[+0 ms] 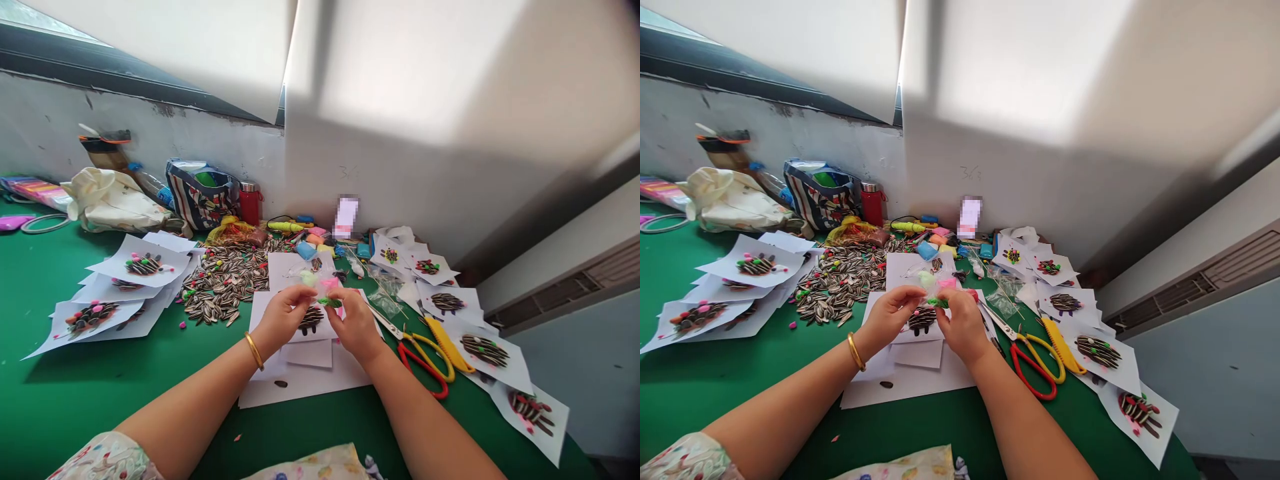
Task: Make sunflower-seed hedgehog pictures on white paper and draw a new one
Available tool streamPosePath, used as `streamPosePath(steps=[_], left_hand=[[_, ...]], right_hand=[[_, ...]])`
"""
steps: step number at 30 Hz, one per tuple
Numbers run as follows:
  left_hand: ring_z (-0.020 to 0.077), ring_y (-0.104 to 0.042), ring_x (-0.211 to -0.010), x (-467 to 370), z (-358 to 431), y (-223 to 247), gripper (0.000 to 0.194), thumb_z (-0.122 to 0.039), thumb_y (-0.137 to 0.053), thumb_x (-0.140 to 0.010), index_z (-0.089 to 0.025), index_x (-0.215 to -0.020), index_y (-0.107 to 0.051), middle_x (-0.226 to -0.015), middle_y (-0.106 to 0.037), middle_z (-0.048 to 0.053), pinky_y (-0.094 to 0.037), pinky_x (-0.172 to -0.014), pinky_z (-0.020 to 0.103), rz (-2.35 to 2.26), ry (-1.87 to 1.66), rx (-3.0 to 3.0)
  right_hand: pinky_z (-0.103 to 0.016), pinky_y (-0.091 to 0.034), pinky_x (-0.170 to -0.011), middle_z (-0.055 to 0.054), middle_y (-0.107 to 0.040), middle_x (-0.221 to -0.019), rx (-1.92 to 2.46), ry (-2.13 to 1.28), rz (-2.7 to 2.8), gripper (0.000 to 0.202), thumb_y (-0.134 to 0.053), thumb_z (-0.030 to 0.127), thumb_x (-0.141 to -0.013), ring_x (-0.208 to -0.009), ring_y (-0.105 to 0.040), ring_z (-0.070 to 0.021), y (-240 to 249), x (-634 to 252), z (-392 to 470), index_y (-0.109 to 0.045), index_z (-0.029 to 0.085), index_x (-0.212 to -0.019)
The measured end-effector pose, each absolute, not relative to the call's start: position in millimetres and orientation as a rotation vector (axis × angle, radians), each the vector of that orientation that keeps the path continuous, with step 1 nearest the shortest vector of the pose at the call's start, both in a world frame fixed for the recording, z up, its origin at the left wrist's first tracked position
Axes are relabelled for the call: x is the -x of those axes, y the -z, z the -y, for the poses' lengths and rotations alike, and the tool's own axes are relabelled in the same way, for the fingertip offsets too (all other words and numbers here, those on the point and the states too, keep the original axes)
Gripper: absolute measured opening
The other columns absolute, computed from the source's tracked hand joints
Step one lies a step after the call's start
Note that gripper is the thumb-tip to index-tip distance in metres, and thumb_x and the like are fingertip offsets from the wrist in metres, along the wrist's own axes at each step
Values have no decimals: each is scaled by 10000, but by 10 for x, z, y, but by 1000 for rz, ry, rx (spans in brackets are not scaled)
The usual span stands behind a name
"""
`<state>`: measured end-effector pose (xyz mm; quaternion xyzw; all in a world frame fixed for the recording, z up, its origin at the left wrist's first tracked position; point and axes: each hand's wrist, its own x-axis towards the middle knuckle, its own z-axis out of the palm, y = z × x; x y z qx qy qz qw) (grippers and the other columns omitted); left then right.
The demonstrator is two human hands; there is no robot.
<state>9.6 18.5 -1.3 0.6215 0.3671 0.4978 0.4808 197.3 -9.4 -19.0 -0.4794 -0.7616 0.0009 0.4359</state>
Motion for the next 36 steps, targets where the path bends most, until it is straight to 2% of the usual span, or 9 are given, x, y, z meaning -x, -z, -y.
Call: streamPosePath(steps=[7, 11, 16, 20, 26, 31, 36], left_hand=[[173, -572, -672, -115, -213, -8, 109, -258, -755, -685, -223, -721, -659, -693, -628, -5, -484, -671, 302, -894, -1153, -1386], [196, -579, -688, -97, -235, 18, 37, -203, -719, -678, -239, -684, -718, -679, -662, 10, -488, -693, 320, -951, -1104, -1454], [222, -607, -743, -67, -267, 88, 67, -258, -767, -690, -256, -755, -779, -770, -713, 36, -472, -719, 326, -993, -1056, -1582], [217, -574, -727, -49, -261, 77, 58, -321, -783, -698, -267, -721, -778, -736, -668, 35, -447, -695, 320, -977, -1043, -1738], [215, -551, -731, -52, -207, 34, 149, -399, -773, -723, -288, -820, -797, -762, -624, 44, -434, -695, 325, -970, -1085, -1802], [197, -527, -685, -47, -183, 36, 93, -345, -711, -807, -286, -791, -781, -741, -608, 46, -418, -703, 332, -942, -1134, -2007], [213, -530, -738, -36, -171, 37, 117, -307, -651, -860, -263, -810, -747, -778, -604, 61, -394, -708, 332, -947, -1110, -2185]], right_hand=[[-372, -466, -853, -62, -692, -972, 1194, -59, 1929, 173, -533, 204, -900, -913, -621, -218, 134, -1991, 112, -586, 214, -1065], [-372, -453, -860, -66, -704, -989, 1196, -54, 1963, 158, -527, 215, -917, -923, -626, -222, 127, -1986, 114, -598, 212, -1058], [-350, -447, -829, -56, -706, -974, 1186, -83, 1989, 143, -495, 205, -937, -907, -631, -211, 130, -1980, 103, -615, 217, -1013], [-353, -450, -832, -54, -701, -965, 1182, -109, 2008, 138, -496, 201, -935, -903, -627, -211, 140, -1955, 111, -616, 225, -999], [-355, -471, -819, -70, -686, -998, 1176, -135, 2014, 170, -514, 182, -909, -917, -614, -220, 177, -1930, 137, -584, 213, -1060], [-349, -475, -796, -80, -676, -1005, 1165, -132, 2039, 181, -481, 172, -921, -921, -614, -224, 165, -1926, 159, -569, 211, -1074], [-354, -463, -806, -79, -677, -1003, 1196, -111, 2071, 190, -476, 166, -923, -915, -612, -229, 131, -1926, 167, -572, 205, -1081]])
